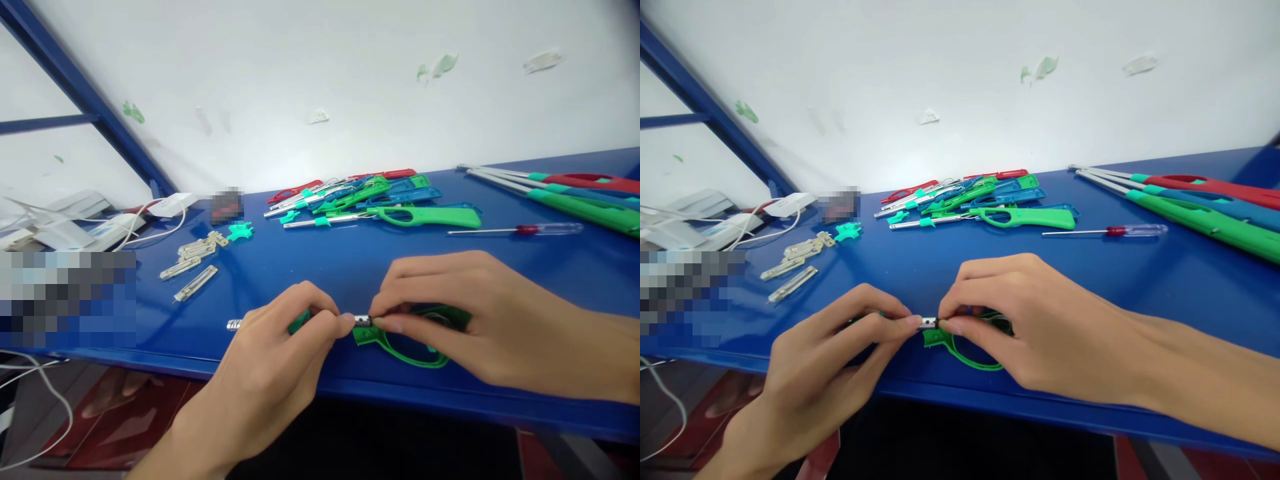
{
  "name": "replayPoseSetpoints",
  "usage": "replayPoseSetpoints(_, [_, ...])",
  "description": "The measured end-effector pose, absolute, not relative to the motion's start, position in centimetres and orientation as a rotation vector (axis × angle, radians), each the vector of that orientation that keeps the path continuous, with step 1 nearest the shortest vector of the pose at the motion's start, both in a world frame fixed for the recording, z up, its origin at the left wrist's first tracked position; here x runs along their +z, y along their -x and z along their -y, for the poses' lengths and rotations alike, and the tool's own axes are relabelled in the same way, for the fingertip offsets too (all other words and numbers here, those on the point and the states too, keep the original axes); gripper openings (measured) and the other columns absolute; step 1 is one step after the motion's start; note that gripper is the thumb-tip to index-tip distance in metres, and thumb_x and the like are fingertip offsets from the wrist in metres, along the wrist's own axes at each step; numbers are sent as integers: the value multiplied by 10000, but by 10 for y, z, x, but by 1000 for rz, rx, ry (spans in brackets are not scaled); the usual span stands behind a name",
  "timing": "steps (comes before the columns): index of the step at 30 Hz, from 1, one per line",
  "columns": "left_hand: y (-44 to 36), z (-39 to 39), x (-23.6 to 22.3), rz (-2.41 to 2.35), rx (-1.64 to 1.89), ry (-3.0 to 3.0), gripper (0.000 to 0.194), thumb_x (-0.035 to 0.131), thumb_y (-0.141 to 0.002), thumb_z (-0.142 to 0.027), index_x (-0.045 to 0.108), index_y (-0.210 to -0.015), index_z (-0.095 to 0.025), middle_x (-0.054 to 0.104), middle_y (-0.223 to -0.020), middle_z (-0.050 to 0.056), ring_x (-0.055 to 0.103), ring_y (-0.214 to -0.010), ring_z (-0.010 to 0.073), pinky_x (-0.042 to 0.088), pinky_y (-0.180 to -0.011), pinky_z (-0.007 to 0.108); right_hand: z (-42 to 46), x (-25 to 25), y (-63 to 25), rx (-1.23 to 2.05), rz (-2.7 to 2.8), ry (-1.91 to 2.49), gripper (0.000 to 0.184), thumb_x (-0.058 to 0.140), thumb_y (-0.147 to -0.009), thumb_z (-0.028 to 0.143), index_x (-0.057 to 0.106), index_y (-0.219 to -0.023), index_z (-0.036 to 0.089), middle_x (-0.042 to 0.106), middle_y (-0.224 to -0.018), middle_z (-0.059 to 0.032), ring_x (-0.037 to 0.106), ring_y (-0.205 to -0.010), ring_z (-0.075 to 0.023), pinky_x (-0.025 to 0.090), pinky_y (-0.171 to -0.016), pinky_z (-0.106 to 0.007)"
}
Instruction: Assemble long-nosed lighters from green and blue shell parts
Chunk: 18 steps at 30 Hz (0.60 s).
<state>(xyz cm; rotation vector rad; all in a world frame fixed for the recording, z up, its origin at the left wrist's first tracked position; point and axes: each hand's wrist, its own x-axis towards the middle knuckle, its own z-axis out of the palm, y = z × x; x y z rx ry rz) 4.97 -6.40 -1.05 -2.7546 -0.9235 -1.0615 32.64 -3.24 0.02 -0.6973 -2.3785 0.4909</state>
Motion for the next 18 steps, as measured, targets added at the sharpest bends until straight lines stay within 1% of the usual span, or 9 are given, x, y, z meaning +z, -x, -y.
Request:
replayPoseSetpoints(5, [-51, 62, -12, 944, -1132, 2795, 157, 699, -1115, -34, 719, -1096, -188, 749, -1047, 11, 737, -804, 99, 570, -722, 222, 32, 1, -327, 511, 2378, 696, 221, 624, -1181, 287, 825, -1105, 236, 819, -1009, -32, 781, -836, -148, 589, -749, -251])
replayPoseSetpoints(8, [-50, 62, -13, 929, -1148, 2789, 184, 708, -1093, -8, 725, -1142, -185, 750, -1060, 16, 740, -827, 105, 579, -743, 220, 33, 1, -327, 513, 2371, 703, 226, 619, -1183, 298, 824, -1112, 237, 818, -1022, -27, 783, -862, -141, 593, -774, -241])
replayPoseSetpoints(12, [-49, 63, -14, 932, -1139, 2797, 200, 712, -1092, -16, 735, -1191, -188, 759, -1079, 19, 742, -843, 114, 586, -761, 232, 35, 2, -326, 529, 2374, 712, 245, 618, -1180, 323, 838, -1114, 239, 818, -1018, -38, 779, -849, -154, 602, -751, -257])
replayPoseSetpoints(18, [-50, 62, -15, 913, -1135, 2790, 199, 712, -1092, -16, 736, -1206, -178, 771, -1105, 25, 751, -865, 121, 582, -769, 235, 34, 2, -326, 496, 2376, 702, 238, 628, -1176, 288, 843, -1097, 225, 810, -987, -22, 765, -818, -127, 592, -748, -234])
